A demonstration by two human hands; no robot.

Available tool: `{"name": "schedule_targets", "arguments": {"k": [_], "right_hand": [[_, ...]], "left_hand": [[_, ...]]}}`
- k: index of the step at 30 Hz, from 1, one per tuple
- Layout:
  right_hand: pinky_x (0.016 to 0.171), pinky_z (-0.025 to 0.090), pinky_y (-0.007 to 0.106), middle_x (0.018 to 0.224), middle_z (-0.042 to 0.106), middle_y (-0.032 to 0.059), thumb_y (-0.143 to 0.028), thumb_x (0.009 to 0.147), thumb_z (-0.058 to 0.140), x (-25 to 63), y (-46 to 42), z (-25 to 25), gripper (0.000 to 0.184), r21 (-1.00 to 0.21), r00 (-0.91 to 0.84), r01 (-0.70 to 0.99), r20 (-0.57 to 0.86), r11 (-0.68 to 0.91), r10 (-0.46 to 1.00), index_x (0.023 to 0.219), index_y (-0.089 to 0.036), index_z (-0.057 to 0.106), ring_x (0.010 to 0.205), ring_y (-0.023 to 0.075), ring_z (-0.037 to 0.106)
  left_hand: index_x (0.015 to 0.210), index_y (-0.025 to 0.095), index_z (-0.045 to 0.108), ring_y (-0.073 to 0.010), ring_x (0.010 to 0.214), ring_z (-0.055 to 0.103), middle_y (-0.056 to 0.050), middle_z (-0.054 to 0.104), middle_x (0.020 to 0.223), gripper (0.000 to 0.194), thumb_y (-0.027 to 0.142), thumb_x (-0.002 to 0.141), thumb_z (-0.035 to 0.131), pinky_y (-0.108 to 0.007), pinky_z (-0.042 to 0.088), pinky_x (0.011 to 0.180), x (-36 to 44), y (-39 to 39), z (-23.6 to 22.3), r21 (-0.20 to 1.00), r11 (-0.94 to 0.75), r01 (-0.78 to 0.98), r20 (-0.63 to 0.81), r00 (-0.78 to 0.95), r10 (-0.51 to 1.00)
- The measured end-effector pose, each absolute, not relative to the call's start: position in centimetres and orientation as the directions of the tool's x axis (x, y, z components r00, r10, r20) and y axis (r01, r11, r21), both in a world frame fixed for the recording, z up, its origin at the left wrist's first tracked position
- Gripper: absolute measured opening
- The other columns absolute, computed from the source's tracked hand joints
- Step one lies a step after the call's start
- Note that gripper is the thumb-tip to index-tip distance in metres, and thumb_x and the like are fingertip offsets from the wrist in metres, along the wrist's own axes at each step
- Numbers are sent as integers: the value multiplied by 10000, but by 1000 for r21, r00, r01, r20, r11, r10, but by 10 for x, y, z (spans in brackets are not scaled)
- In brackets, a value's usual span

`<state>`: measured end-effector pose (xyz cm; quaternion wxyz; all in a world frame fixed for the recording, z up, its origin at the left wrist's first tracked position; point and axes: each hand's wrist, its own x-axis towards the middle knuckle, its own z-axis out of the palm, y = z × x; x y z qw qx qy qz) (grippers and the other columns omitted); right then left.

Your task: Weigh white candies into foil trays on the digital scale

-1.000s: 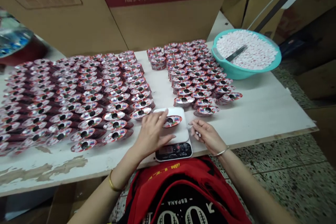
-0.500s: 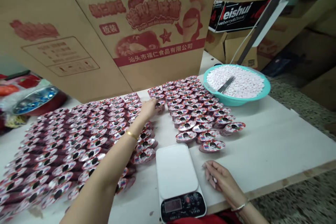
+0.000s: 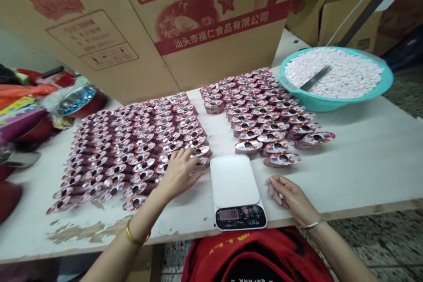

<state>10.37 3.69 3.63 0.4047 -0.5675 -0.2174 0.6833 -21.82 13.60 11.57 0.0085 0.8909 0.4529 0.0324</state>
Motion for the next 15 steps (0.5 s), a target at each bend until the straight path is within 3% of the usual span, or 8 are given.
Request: {"name": "schedule_targets", "arguments": {"k": [3, 5, 7, 9, 11, 15], "right_hand": [[386, 198, 139, 661, 567, -11, -493, 700, 782, 104, 36, 37, 434, -748, -17, -352, -596, -563, 802, 844, -126, 602, 449, 17, 361], [389, 275, 122, 692, 591, 2, -420, 678, 817, 105, 37, 40, 387, -705, -7, -434, -620, -560, 785, 822, -124, 612, 484, 22, 425], [478, 428, 120, 756, 630, 28, -326, 660, 835, 107, 37, 44, 329, -637, -14, -535, -651, -556, 759, 827, -126, 634, 591, 52, 551], [683, 545, 155, 839, 667, 60, -223, 664, 817, 109, 36, 50, 263, -573, -35, -612, -669, -545, 742, 844, -128, 651, 779, 107, 655], [836, 552, 180, 936, 692, 88, -127, 677, 772, 110, 35, 57, 226, -536, -65, -637, -678, -554, 732, 869, -131, 654, 927, 139, 679], [839, 545, 167, 986, 710, 107, -102, 709, 745, 106, 31, 71, 262, -543, -143, -557, -682, -628, 717, 942, -138, 630, 951, 137, 692]], "left_hand": [[868, 215, 654, -298, 1055, 510, -119, 587, 1202, 109, 298, 877, 584, -445, 404, 835, -221, 108, 92, -88, -470, 878, 119, 477, 871], [834, 211, 646, -310, 1098, 501, -116, 578, 1238, 124, 273, 895, 558, -459, 400, 856, -217, 102, 90, -96, -432, 897, 195, 442, 875], [838, 201, 629, -295, 1086, 520, -121, 582, 1213, 135, 271, 908, 538, -443, 413, 846, -211, 102, 100, -31, -445, 895, 255, 438, 862], [859, 190, 605, -252, 1028, 553, -118, 593, 1153, 132, 257, 922, 510, -397, 437, 819, -201, 102, 115, 86, -523, 848, 269, 486, 832], [906, 187, 582, -214, 999, 571, -104, 598, 1125, 105, 238, 928, 494, -355, 456, 815, -188, 102, 127, 210, -618, 757, 251, 570, 783], [1022, 191, 546, -209, 965, 582, -82, 625, 1072, 125, 198, 901, 515, -352, 470, 806, -155, 100, 123, 319, -676, 664, 179, 658, 731]]}}
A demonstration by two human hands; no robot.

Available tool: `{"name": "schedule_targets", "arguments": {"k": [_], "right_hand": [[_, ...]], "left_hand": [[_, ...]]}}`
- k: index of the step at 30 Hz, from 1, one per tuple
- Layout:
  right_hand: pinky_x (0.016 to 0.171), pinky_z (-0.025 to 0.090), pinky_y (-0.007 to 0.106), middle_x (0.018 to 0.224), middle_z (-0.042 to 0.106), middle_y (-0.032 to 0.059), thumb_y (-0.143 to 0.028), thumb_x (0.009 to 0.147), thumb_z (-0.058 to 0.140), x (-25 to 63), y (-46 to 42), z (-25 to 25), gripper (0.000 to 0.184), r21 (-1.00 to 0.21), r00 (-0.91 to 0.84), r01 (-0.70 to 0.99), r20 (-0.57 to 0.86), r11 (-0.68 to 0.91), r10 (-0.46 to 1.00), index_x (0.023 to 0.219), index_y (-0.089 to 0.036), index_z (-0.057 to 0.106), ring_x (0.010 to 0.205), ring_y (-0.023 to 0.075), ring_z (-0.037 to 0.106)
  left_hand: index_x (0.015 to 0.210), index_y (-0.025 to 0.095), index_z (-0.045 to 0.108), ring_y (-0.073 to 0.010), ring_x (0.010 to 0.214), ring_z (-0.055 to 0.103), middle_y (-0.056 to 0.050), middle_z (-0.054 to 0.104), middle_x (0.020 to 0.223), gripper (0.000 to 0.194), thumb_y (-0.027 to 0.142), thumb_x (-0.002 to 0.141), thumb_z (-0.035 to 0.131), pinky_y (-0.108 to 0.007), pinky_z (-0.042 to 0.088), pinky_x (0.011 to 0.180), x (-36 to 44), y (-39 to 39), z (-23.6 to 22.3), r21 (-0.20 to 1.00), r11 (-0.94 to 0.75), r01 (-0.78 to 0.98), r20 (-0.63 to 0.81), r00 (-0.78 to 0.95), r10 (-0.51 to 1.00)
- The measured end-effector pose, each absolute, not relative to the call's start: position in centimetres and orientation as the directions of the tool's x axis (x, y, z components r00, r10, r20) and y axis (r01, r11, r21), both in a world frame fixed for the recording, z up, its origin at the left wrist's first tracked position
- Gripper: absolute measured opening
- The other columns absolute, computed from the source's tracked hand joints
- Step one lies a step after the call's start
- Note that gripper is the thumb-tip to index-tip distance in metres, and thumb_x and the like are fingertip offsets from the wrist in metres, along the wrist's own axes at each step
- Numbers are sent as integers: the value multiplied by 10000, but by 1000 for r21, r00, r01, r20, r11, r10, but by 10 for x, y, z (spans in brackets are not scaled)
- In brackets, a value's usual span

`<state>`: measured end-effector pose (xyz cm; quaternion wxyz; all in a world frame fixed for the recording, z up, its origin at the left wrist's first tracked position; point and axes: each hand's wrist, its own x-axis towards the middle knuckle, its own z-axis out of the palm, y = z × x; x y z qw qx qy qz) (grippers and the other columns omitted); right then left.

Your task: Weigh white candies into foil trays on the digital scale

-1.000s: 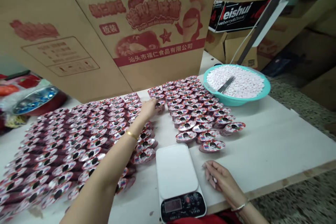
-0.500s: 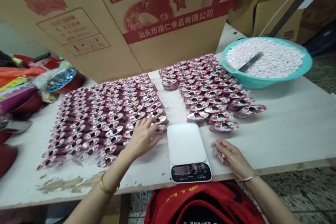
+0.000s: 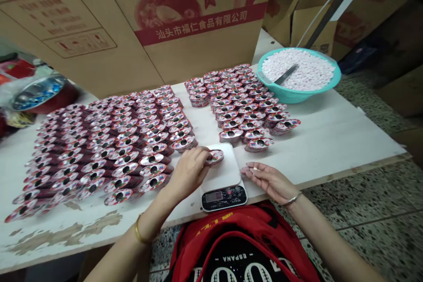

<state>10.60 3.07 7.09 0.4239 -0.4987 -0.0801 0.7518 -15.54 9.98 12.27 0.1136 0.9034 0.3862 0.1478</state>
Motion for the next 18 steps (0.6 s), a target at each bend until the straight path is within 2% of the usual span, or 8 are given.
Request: {"name": "schedule_targets", "arguments": {"k": [4, 7, 10, 12, 15, 18], "right_hand": [[735, 544, 182, 853, 701, 63, -287, 703, 801, 101, 32, 87, 318, -658, -158, -436, -615, -614, 772, 901, -136, 602, 787, 121, 694], [663, 517, 197, 812, 688, 44, -353, 731, 765, 93, 41, 104, 361, -795, -183, -273, -510, -542, 840, 966, -134, 600, 674, 89, 638], [593, 479, 220, 763, 657, 19, -330, 815, 664, 78, 57, 123, 284, -925, -234, -40, -360, -379, 903, 1012, -140, 591, 589, 82, 573], [571, 447, 224, 729, 620, 8, -269, 872, 581, 64, 68, 134, 150, -966, -273, 138, -251, -220, 929, 949, -142, 601, 570, 82, 536], [686, 440, 254, 795, 605, 33, -126, 881, 539, 46, 84, 144, 82, -903, -343, 425, -95, 64, 935, 828, -138, 601, 708, 108, 546], [833, 422, 302, 914, 596, 75, -37, 852, 549, 34, 93, 145, 99, -758, -418, 613, -72, 223, 905, 851, -122, 602, 892, 158, 546]], "left_hand": [[1104, 184, 521, -221, 930, 591, -82, 640, 1031, 219, 200, 886, 531, -379, 473, 800, -140, 97, 105, 359, -653, 668, 137, 654, 744], [1233, 179, 469, -242, 1057, 579, -113, 619, 1153, 382, 278, 880, 575, -401, 465, 888, -147, 94, 101, 397, -645, 653, 179, 634, 752], [1318, 193, 423, -267, 1180, 540, -132, 583, 1255, 516, 364, 868, 610, -421, 441, 972, -165, 86, 100, 429, -589, 685, 267, 527, 807], [1301, 217, 444, -261, 1166, 556, -116, 597, 1243, 482, 381, 876, 604, -419, 445, 975, -177, 79, 98, 460, -530, 713, 296, 439, 848], [1261, 226, 473, -248, 1108, 583, -99, 622, 1192, 419, 385, 890, 584, -409, 462, 950, -191, 67, 93, 498, -457, 737, 275, 366, 889], [1257, 216, 477, -237, 1077, 590, -96, 634, 1156, 398, 370, 902, 570, -396, 471, 933, -198, 58, 88, 501, -431, 751, 257, 346, 902]]}}
